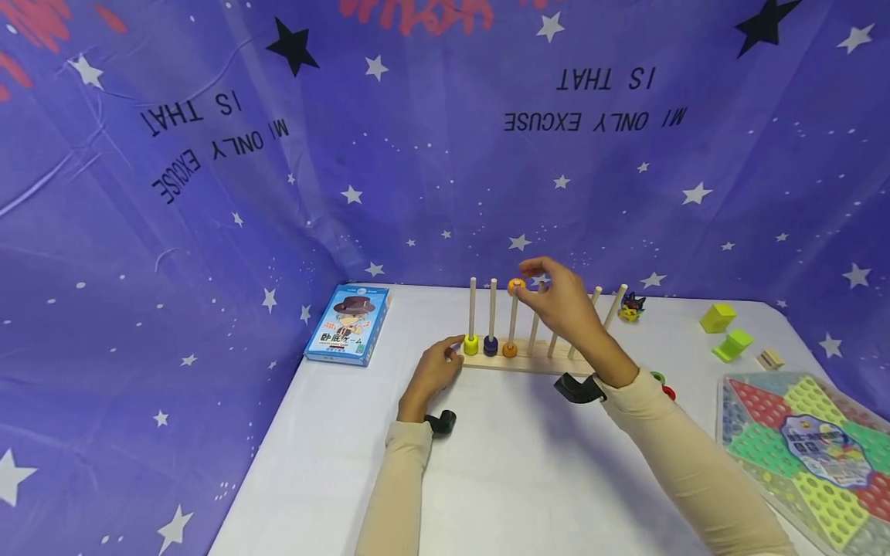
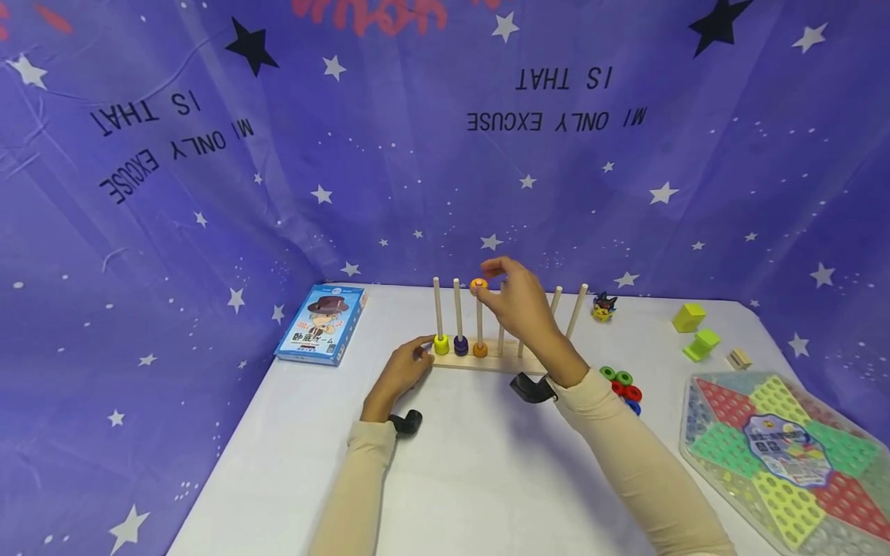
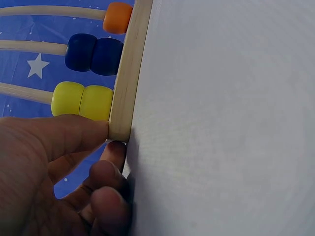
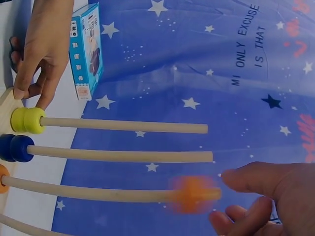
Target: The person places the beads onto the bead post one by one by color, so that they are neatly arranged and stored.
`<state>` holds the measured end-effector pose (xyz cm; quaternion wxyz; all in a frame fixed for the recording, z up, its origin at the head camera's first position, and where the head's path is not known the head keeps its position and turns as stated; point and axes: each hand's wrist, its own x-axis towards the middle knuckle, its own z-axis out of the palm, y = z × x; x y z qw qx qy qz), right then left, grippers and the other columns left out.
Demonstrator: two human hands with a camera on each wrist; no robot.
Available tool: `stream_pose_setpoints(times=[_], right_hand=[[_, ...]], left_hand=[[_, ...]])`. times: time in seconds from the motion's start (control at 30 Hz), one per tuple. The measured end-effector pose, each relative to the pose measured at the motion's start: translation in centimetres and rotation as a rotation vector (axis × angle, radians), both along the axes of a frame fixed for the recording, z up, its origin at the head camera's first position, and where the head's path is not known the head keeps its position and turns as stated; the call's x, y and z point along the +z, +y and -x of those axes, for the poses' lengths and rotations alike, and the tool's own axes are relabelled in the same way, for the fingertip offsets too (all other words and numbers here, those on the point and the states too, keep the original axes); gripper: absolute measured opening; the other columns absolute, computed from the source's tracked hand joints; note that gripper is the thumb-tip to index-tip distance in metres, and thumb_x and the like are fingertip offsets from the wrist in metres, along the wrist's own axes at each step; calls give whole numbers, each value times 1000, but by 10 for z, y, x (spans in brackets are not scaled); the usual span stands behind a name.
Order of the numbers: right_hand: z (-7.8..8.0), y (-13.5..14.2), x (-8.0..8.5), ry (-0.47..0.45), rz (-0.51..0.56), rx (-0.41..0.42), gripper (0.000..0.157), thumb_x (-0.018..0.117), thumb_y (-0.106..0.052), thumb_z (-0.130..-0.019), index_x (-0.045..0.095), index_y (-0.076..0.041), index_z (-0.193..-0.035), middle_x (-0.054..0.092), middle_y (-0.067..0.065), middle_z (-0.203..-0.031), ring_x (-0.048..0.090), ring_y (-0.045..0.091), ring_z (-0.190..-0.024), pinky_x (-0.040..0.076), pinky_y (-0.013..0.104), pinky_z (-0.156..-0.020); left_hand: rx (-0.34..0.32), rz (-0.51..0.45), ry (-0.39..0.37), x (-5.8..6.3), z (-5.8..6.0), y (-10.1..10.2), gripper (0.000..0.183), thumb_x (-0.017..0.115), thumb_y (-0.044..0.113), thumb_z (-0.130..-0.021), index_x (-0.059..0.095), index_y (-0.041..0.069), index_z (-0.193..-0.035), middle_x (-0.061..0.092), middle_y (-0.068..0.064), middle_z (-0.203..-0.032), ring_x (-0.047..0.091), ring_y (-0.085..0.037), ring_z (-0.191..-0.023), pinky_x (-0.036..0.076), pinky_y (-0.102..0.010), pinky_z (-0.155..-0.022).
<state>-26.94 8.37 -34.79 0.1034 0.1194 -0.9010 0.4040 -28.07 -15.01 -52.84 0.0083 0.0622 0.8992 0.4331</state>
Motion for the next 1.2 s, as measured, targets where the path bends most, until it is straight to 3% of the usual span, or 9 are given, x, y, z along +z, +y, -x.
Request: stream_pose_setpoints(times=[0.1,0.23,0.43,0.6,0.77,0.97,1.1,1.2], right_hand=[[-7,10,3,62,32,-17,41,70,-29,-87,57,-16,-124,59,2,-117,51,20,-72,42,33,-60],[-21,35,9,166,95,-74,36,68,-29,-88,59,-19,-122,60,-2,-115,48,19,-60,39,29,-48],[-47,91,-3,158,101,-203,37,65,-32,-90,59,-19,-123,57,0,-109,47,14,-55,36,27,-43],[-66,141,-40,52,64,-343,43,62,-39,-91,56,-15,-126,59,7,-115,48,13,-51,37,29,-41],[-93,185,-94,-68,34,-451,46,60,-40,-91,56,-10,-126,58,15,-117,50,13,-52,37,29,-44],[-117,201,-147,-138,-8,-416,41,63,-31,-92,55,-5,-122,60,22,-115,53,16,-64,42,27,-49],[-122,200,-167,-140,-29,-370,41,65,-25,-90,54,0,-120,59,27,-113,56,30,-81,43,32,-57],[-124,199,-177,-139,-38,-362,41,66,-23,-89,53,2,-120,58,28,-111,55,41,-95,44,44,-67]], left_hand=[[-4,-4,-4,1,-1,3,44,58,11,-91,56,19,-134,58,-2,-92,46,-15,-68,39,-31,-66],[-15,-9,-1,3,-1,6,43,58,11,-91,57,18,-134,58,-3,-92,46,-15,-67,40,-31,-65],[-8,-1,-23,3,2,5,44,57,12,-92,56,21,-135,59,-1,-93,46,-14,-62,42,-30,-58],[4,-21,-17,3,3,2,43,57,12,-92,56,21,-134,59,-2,-95,47,-15,-61,42,-31,-55],[8,-17,-49,0,2,0,43,57,14,-93,56,22,-135,58,-2,-96,48,-14,-62,43,-29,-51],[24,-33,-61,0,1,0,44,59,15,-92,56,21,-135,57,-2,-95,49,-16,-66,42,-29,-50],[26,-42,-60,-2,2,1,44,59,15,-92,56,20,-135,57,-3,-96,48,-16,-66,41,-28,-48],[23,-36,-63,-4,1,3,44,58,15,-92,55,21,-135,56,-3,-97,48,-15,-65,41,-27,-46]])
